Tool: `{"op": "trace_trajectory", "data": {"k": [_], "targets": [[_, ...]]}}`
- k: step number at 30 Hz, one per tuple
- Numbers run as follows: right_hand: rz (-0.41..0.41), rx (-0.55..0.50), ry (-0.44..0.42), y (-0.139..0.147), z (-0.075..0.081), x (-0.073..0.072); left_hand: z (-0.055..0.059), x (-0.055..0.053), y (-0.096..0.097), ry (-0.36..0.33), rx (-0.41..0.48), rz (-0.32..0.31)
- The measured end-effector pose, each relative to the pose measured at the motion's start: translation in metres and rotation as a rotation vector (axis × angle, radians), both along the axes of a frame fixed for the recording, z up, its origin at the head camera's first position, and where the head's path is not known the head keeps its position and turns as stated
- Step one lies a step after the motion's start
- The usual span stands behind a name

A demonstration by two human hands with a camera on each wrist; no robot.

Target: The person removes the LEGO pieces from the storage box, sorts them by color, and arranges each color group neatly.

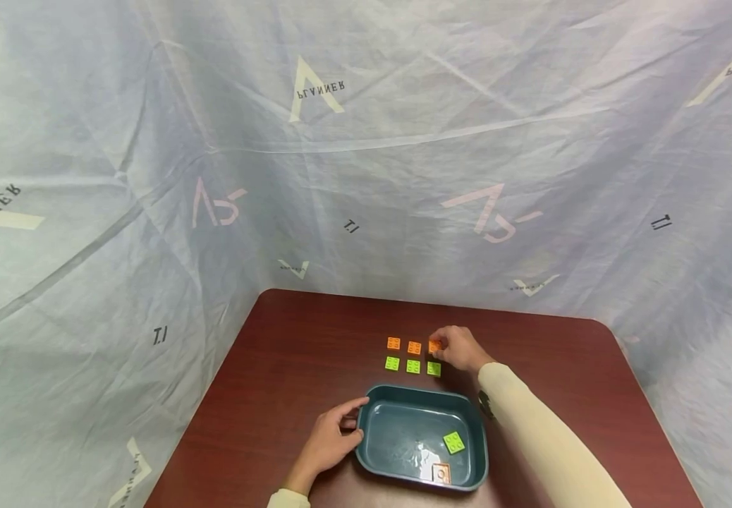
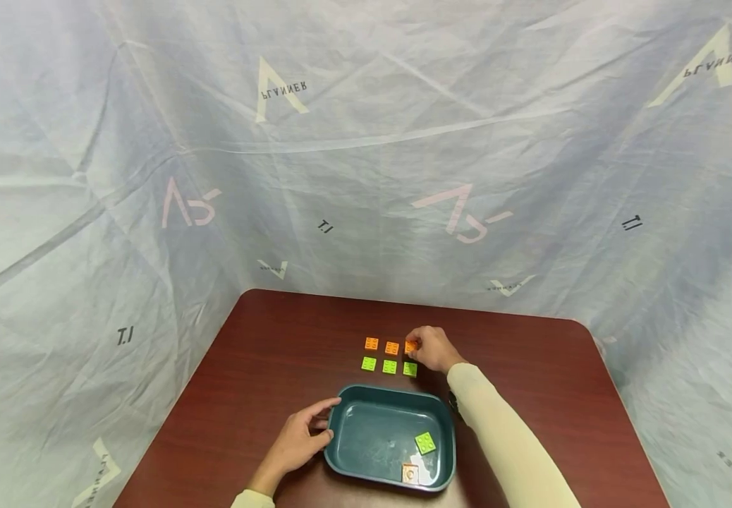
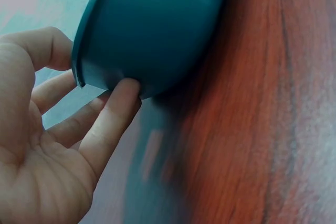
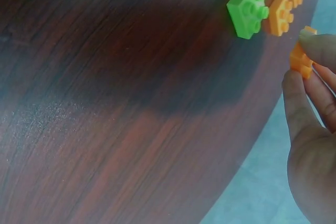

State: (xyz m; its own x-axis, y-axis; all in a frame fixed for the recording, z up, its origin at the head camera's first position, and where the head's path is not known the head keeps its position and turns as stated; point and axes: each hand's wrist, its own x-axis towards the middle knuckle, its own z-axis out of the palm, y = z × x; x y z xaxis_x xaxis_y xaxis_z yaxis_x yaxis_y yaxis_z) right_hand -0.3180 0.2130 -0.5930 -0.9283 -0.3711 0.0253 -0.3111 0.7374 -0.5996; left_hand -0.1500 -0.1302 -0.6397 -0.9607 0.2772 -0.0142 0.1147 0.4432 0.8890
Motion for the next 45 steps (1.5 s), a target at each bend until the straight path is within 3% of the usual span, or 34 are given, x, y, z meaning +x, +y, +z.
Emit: {"op": "trace_trajectory", "data": {"k": [8, 21, 31, 45], "targets": [[-0.051, 0.031, -0.067, 0.001, -0.013, -0.008, -0.002, -0.001, 0.002, 0.008, -0.008, -0.002], [-0.052, 0.048, -0.055, 0.001, -0.026, -0.016, -0.002, 0.0, 0.0, -0.005, 0.008, 0.003], [-0.065, 0.073, -0.063, -0.002, -0.025, -0.015, -0.003, -0.001, 0.001, -0.014, 0.031, 0.005], [-0.085, -0.004, -0.093, 0.001, -0.02, -0.015, -0.003, -0.001, 0.001, -0.017, 0.039, 0.003]]}}
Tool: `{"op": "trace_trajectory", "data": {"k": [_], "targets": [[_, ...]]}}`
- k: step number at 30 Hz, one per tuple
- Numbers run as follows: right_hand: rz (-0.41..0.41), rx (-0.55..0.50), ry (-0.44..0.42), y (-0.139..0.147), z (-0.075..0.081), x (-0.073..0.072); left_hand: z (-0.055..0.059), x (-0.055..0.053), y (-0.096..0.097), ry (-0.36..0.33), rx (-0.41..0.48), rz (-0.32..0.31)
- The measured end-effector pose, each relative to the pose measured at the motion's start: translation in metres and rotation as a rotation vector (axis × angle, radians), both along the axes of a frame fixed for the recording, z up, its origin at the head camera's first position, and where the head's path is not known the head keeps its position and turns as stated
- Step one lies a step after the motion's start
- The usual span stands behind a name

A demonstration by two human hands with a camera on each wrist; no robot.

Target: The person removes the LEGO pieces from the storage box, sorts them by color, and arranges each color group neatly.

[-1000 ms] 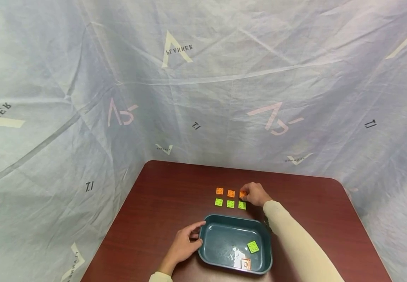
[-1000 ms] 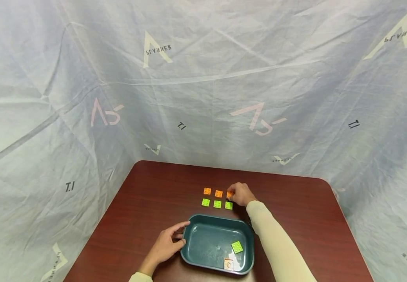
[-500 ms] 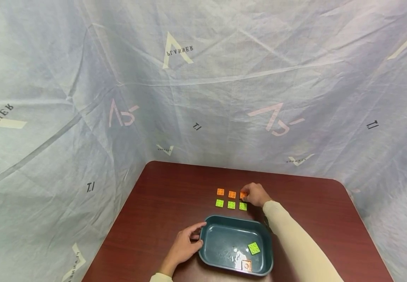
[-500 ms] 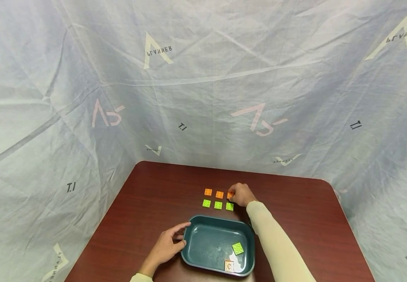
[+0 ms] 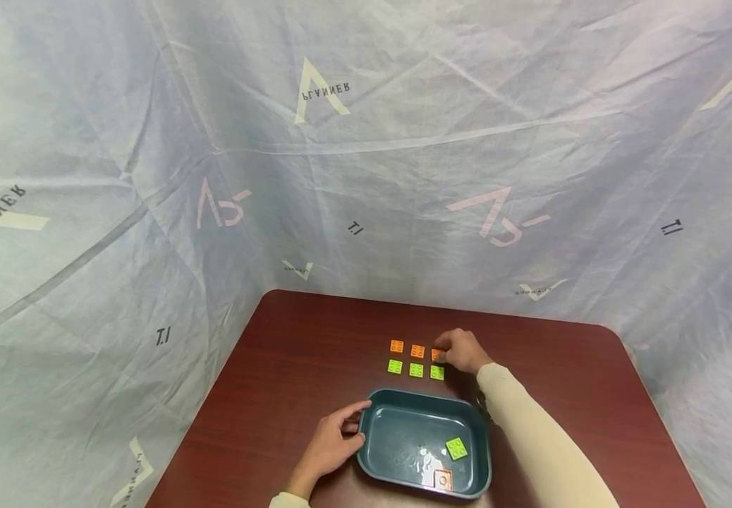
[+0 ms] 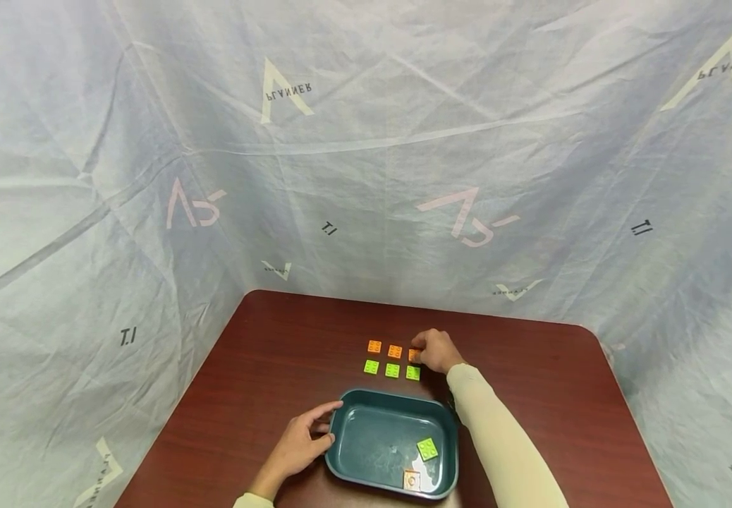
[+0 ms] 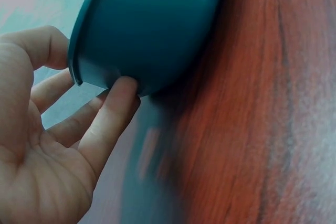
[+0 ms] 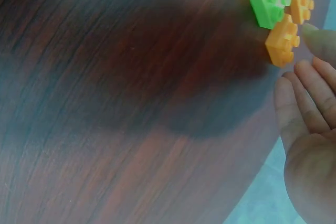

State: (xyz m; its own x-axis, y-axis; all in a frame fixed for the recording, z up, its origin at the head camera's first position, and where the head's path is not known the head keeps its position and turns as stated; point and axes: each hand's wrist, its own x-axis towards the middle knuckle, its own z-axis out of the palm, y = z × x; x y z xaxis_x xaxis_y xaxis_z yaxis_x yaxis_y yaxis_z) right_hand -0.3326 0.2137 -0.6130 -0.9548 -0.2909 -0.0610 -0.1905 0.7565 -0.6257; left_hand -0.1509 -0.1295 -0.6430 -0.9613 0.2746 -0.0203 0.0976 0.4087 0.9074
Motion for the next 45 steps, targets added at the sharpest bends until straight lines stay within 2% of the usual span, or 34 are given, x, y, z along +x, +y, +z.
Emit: {"op": "trace_trajectory", "data": {"k": [11, 21, 28, 34, 41, 45], "targets": [[-0.009, -0.073, 0.018, 0.005, 0.025, 0.006, 0.005, -0.002, -0.001, 0.004, -0.008, 0.002], [-0.019, -0.105, 0.101, 0.006, 0.053, 0.034, 0.002, -0.002, -0.002, -0.008, -0.018, 0.005], [-0.043, -0.161, 0.137, 0.006, 0.064, 0.061, -0.002, 0.001, -0.003, -0.005, -0.016, 0.002], [-0.057, -0.209, 0.123, 0.003, 0.071, 0.093, -0.004, 0.002, -0.002, 0.003, -0.02, 0.007], [-0.004, -0.213, 0.116, 0.002, 0.072, 0.129, -0.002, 0.003, -0.001, -0.009, -0.005, -0.002], [0.063, -0.23, 0.097, 0.002, 0.067, 0.142, 0.0, 0.001, -0.002, -0.007, 0.009, -0.004]]}}
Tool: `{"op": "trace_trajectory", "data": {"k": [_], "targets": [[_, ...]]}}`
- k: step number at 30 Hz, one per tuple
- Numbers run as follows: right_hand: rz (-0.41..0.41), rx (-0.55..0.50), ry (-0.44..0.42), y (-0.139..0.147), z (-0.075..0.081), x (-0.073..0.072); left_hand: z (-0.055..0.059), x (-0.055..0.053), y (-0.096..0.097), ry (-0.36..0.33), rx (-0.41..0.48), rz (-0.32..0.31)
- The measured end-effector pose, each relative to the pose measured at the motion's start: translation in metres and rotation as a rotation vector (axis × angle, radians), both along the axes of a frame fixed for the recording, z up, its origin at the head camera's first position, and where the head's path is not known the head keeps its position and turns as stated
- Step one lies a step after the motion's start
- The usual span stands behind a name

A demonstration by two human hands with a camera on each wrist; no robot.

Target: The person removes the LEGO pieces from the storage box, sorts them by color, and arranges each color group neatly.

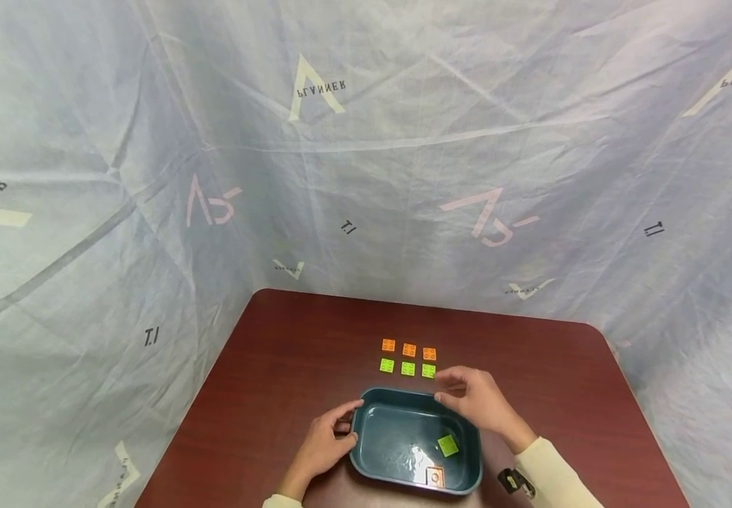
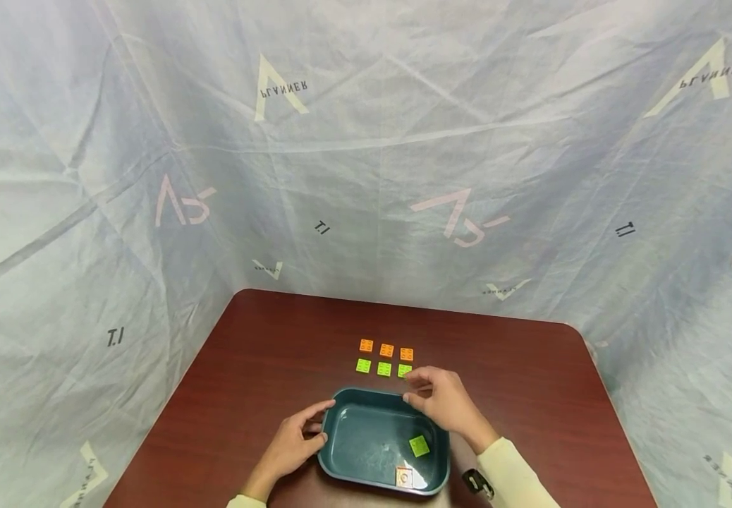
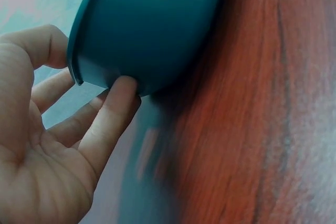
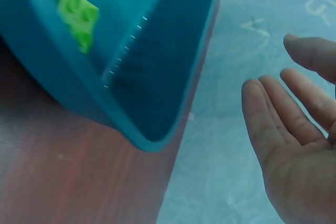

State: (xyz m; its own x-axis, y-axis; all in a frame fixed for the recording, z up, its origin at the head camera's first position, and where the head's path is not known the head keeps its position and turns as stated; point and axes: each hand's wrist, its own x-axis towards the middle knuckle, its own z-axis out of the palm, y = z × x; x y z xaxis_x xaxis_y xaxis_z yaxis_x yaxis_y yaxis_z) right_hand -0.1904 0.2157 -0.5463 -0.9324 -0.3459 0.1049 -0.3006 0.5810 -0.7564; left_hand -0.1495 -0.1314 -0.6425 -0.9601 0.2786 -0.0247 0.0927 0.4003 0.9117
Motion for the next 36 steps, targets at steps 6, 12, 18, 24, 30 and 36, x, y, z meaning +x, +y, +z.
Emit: {"op": "trace_trajectory", "data": {"k": [6, 12, 18, 24, 30, 36], "targets": [[0.163, 0.052, -0.016, 0.0, -0.014, 0.011, -0.003, 0.0, -0.001, 0.01, -0.005, -0.003], [0.254, 0.187, -0.024, 0.001, -0.024, 0.012, -0.001, -0.002, 0.0, 0.019, -0.006, -0.007], [0.306, 0.229, -0.03, 0.001, -0.029, 0.014, -0.001, -0.001, -0.001, 0.022, -0.008, -0.005], [0.328, 0.234, -0.031, -0.001, -0.033, 0.018, -0.001, -0.001, -0.001, 0.028, -0.016, -0.007], [0.387, 0.216, -0.029, -0.01, -0.04, 0.028, 0.0, -0.001, -0.001, 0.025, -0.033, -0.004], [0.432, 0.201, -0.019, -0.015, -0.046, 0.039, 0.0, -0.001, 0.0, 0.037, -0.052, -0.005]]}}
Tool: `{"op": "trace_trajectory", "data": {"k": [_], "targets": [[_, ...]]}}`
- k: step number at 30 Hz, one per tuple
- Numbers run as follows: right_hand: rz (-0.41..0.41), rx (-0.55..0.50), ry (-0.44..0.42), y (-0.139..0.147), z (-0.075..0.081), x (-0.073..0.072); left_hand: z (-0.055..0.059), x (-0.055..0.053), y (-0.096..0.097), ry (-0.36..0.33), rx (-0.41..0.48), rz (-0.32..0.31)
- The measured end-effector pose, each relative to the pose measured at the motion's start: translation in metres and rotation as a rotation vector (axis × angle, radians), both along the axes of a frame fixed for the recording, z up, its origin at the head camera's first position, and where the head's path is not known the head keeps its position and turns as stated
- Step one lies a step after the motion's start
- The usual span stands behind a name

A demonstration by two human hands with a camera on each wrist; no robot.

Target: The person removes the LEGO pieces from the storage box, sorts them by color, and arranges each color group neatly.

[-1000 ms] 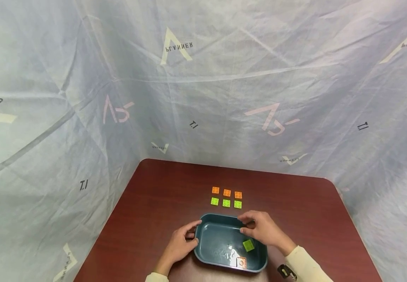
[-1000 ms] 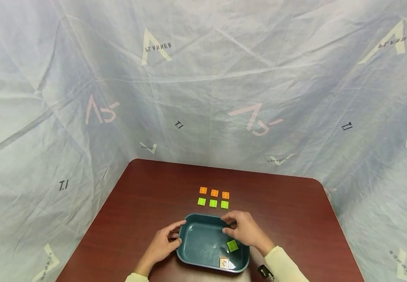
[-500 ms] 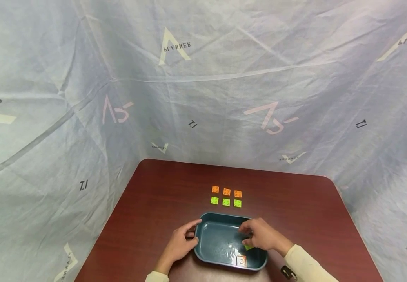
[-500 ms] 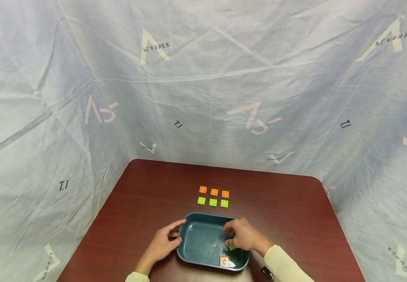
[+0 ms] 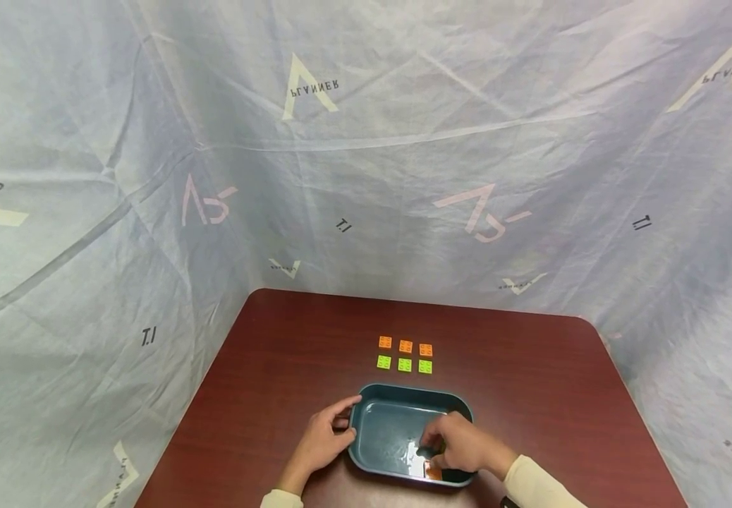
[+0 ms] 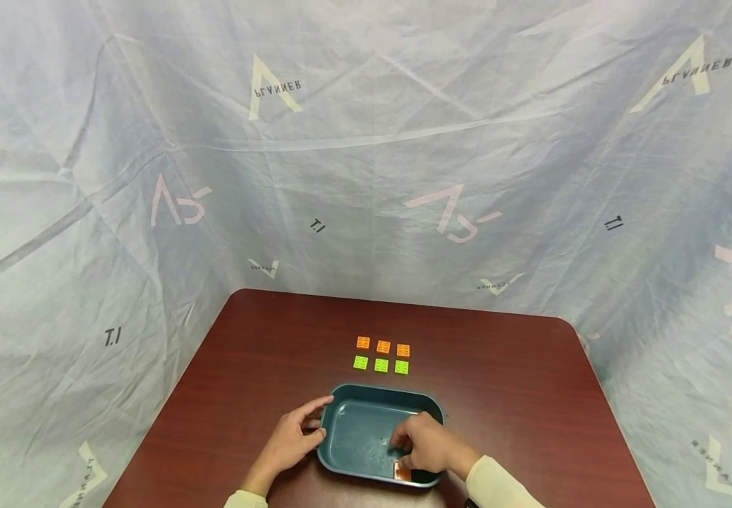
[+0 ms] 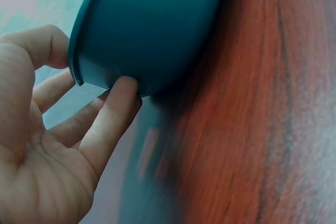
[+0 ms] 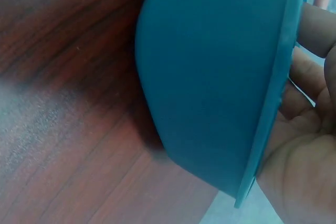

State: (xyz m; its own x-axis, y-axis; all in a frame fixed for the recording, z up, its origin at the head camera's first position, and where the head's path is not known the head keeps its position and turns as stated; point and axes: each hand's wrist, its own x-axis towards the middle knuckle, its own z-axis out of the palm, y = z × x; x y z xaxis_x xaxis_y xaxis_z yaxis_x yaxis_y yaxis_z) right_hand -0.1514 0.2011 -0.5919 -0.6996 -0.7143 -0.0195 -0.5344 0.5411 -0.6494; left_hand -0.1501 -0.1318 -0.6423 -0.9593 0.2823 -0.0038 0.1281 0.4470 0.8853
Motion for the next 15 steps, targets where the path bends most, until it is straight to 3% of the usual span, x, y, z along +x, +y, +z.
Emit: {"op": "trace_trajectory", "data": {"k": [15], "targets": [[0.112, 0.002, 0.031, -0.006, -0.014, 0.006, 0.0, 0.001, 0.001, -0.003, 0.0, 0.006]]}}
